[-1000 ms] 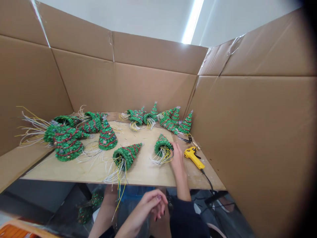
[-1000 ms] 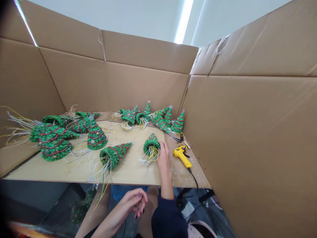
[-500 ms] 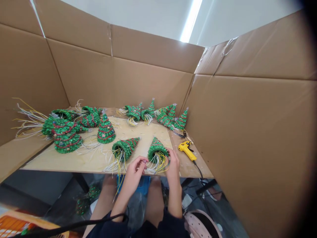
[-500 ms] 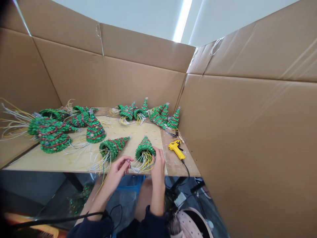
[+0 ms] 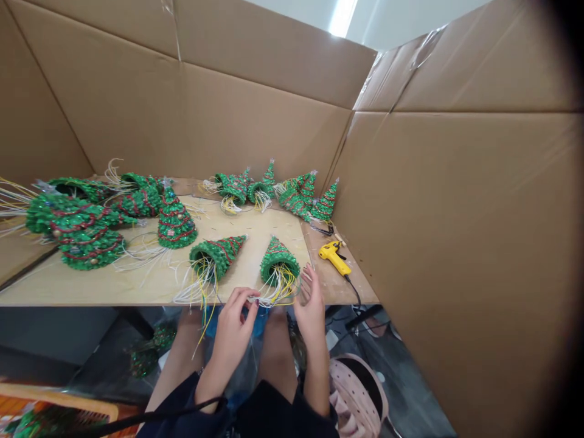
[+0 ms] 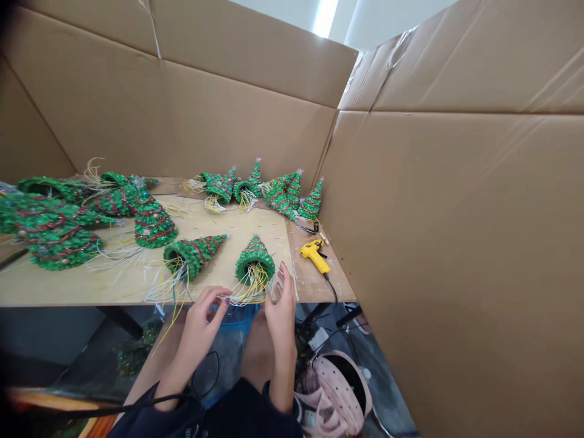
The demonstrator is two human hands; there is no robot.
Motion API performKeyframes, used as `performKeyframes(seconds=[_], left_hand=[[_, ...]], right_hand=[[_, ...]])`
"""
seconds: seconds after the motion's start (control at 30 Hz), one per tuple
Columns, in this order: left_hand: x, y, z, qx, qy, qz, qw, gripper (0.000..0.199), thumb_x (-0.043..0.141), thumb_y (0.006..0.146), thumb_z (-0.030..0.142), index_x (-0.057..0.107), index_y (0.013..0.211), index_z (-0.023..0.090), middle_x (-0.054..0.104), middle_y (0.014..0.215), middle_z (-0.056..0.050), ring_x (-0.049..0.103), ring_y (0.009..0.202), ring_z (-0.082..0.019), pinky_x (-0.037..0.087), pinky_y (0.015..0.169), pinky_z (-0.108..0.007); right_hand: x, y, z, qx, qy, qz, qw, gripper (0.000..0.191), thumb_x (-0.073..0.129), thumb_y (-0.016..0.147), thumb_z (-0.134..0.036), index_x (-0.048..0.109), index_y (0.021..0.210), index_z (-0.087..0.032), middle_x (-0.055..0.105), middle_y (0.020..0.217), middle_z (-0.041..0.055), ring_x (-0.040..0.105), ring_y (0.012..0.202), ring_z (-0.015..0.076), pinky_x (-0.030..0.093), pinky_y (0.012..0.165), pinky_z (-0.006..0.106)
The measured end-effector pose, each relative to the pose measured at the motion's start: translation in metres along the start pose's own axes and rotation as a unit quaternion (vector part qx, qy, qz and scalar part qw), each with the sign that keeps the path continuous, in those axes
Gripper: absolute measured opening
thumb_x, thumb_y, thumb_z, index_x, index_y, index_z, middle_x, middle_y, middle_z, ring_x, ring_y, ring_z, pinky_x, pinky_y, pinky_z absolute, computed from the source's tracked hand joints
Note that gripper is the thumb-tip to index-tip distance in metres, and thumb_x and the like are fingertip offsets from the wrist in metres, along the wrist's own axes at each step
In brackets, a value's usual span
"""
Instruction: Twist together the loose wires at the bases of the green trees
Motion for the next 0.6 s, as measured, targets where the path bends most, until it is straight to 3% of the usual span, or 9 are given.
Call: performKeyframes(seconds=[0.1, 0.2, 0.3, 0.4, 0.5, 0.6], left_hand=[[-0.009, -0.001, 0.005, 0.007, 0.009, 0.024, 1.0, 0.024, 0.041, 0.092, 0.03, 0.061, 0.099, 0.02, 0.059, 0.107, -0.008, 0.058, 0.098, -0.021, 0.047, 0.073, -0.028], [-0.019, -0.002, 0.019, 0.023, 0.037, 0.044, 0.998, 0.024, 0.041, 0.092, 0.03, 0.062, 0.099, 0.021, 0.058, 0.107, -0.007, 0.056, 0.105, -0.021, 0.045, 0.087, -0.031], [-0.022, -0.004, 0.033, 0.042, 0.06, 0.041, 0.997, 0.021, 0.044, 0.091, 0.03, 0.064, 0.095, 0.022, 0.058, 0.106, -0.006, 0.055, 0.106, -0.022, 0.042, 0.091, -0.031], [-0.011, -0.005, 0.037, 0.046, 0.052, -0.013, 0.997, 0.018, 0.047, 0.091, 0.03, 0.062, 0.094, 0.021, 0.06, 0.1, -0.005, 0.057, 0.099, -0.02, 0.043, 0.086, -0.029], [-0.001, -0.006, 0.034, 0.04, 0.039, -0.046, 0.997, 0.017, 0.047, 0.091, 0.03, 0.061, 0.095, 0.021, 0.063, 0.094, -0.004, 0.058, 0.089, -0.018, 0.044, 0.08, -0.028], [0.0, -0.004, 0.031, 0.03, 0.027, -0.042, 0.998, 0.015, 0.048, 0.09, 0.027, 0.061, 0.095, 0.021, 0.065, 0.092, -0.002, 0.058, 0.082, -0.016, 0.043, 0.075, -0.026]], right_hand=[[-0.021, -0.007, -0.001, 0.039, -0.02, 0.043, 0.998, 0.046, 0.049, 0.077, -0.02, 0.045, 0.123, -0.016, 0.056, 0.118, 0.0146, 0.059, 0.102, 0.0198, 0.052, 0.084, 0.033], [-0.032, -0.015, 0.005, 0.113, 0.014, 0.058, 0.992, 0.025, 0.048, 0.083, -0.034, 0.057, 0.095, -0.014, 0.062, 0.077, 0.0062, 0.058, 0.062, 0.0137, 0.049, 0.057, 0.025], [-0.001, -0.027, 0.013, 0.197, 0.101, -0.078, 0.972, 0.046, 0.044, 0.084, -0.053, 0.062, 0.073, -0.012, 0.054, 0.054, 0.0017, 0.043, 0.041, 0.0078, 0.031, 0.039, 0.02], [0.034, -0.042, 0.008, 0.239, 0.186, -0.189, 0.934, 0.056, 0.045, 0.082, -0.061, 0.064, 0.065, -0.011, 0.053, 0.048, 0.0018, 0.039, 0.036, 0.0055, 0.022, 0.037, 0.018], [0.052, -0.047, -0.004, 0.236, 0.225, -0.209, 0.922, 0.05, 0.056, 0.077, -0.058, 0.063, 0.059, -0.012, 0.049, 0.044, -0.0009, 0.035, 0.035, 0.0038, 0.02, 0.037, 0.018], [0.055, -0.044, -0.013, 0.22, 0.234, -0.181, 0.93, 0.039, 0.067, 0.07, -0.05, 0.063, 0.061, -0.013, 0.047, 0.043, -0.0036, 0.034, 0.037, 0.0035, 0.022, 0.038, 0.018]])
Point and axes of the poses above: each hand's wrist, its own y-axis towards the middle knuckle, its own x-axis out of the palm, z = x × y, the point moved 10 cm from there along y, towards the middle knuckle
